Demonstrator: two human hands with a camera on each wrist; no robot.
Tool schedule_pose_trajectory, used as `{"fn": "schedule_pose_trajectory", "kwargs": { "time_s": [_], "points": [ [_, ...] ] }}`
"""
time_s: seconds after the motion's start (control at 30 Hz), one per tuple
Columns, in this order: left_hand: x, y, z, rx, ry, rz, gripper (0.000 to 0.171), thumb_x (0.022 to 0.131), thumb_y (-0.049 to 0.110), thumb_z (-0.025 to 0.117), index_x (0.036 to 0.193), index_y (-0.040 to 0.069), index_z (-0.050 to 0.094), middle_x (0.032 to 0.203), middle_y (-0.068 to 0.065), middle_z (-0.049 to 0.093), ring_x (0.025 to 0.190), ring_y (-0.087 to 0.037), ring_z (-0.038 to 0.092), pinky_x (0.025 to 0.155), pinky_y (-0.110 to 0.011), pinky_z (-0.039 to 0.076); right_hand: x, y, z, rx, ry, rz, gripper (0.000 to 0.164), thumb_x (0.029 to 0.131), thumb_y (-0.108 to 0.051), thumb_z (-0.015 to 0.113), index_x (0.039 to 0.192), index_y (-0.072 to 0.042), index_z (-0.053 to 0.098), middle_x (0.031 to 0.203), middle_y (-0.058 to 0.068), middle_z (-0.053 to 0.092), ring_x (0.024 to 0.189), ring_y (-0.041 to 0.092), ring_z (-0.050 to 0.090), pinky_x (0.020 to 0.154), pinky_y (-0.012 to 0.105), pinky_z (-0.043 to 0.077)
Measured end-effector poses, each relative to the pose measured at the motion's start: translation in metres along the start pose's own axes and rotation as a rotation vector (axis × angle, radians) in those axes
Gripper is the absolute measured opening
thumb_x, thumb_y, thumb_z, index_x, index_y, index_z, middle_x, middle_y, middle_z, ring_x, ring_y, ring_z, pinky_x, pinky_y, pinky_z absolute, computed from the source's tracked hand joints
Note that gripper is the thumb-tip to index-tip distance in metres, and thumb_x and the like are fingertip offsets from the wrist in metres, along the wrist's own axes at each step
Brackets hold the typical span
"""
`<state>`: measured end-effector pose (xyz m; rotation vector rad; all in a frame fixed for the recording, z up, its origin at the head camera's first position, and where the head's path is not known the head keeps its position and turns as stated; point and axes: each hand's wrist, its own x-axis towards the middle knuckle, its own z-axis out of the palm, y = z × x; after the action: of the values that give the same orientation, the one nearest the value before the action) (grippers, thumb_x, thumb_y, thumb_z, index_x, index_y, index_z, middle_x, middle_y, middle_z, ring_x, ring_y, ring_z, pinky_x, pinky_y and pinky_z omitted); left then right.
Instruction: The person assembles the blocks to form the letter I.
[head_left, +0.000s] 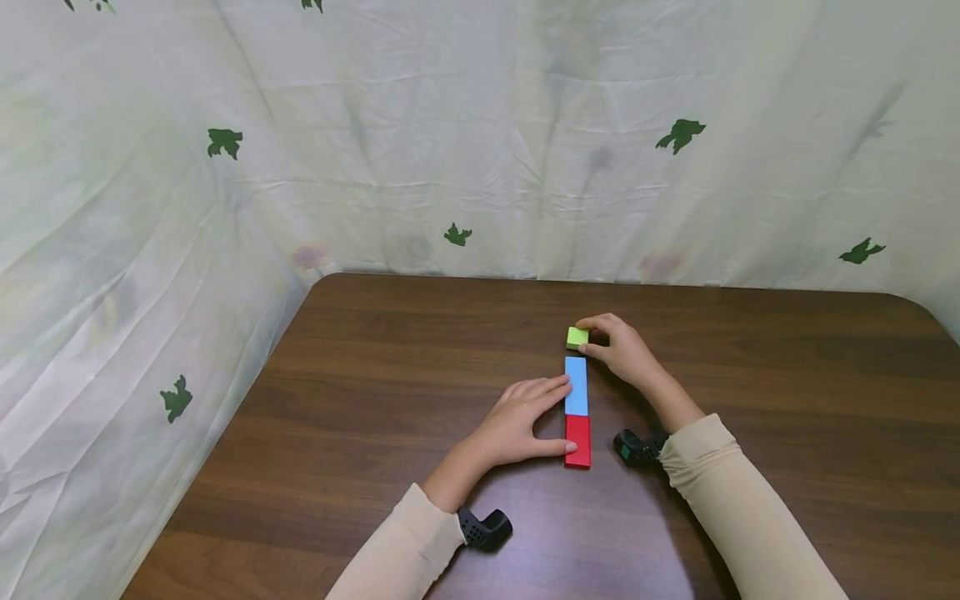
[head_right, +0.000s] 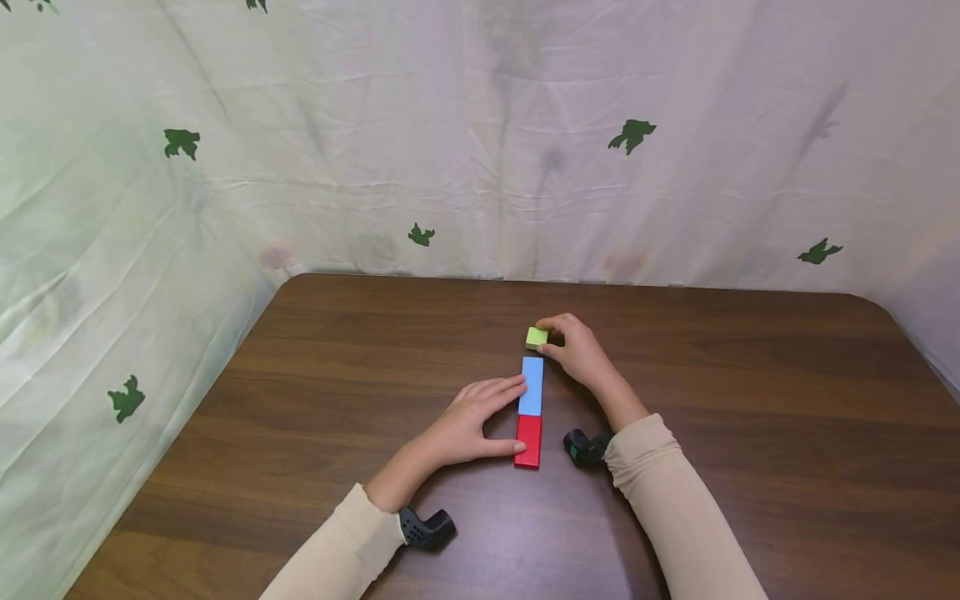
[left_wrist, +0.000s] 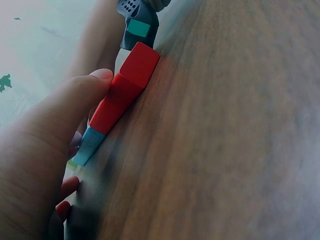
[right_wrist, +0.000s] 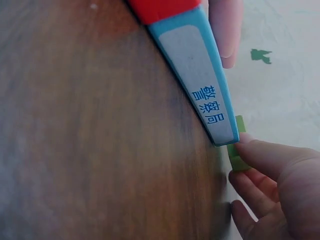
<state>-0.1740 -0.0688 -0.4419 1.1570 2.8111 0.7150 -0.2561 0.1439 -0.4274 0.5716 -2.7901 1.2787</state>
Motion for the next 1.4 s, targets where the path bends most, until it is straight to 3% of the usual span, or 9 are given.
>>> {"fn": "schedule_pose_trajectory", "kwargs": {
  "time_s": [1.0,1.4],
  "points": [
    [-0.001,0.000,0.000,0.005,-0.008,-0.002,0.075,0.080,0.056,0.056,0.140,0.017,0.034,0.144,0.006,0.027,0.129,-0.018,0.026,0.104,-0.041,0.018,0.000,0.003,0.003,0.034,-0.037,-0.033,0.034,0.085,-0.010,0.062,0.117,0.000,0.057,0.116,0.015,0.052,0.104,0.029,0.048,0.090,0.045,0.037],
    [0.000,0.000,0.001,-0.034,0.005,-0.006,0.074,0.080,0.054,0.056,0.141,0.019,0.032,0.145,0.006,0.024,0.129,-0.017,0.025,0.104,-0.040,0.018,-0.012,-0.005,-0.012,0.047,0.002,-0.012,0.043,0.089,-0.026,0.057,0.124,-0.002,0.051,0.126,0.014,0.045,0.115,0.031,0.042,0.093,0.049,0.034]
  ]
}}
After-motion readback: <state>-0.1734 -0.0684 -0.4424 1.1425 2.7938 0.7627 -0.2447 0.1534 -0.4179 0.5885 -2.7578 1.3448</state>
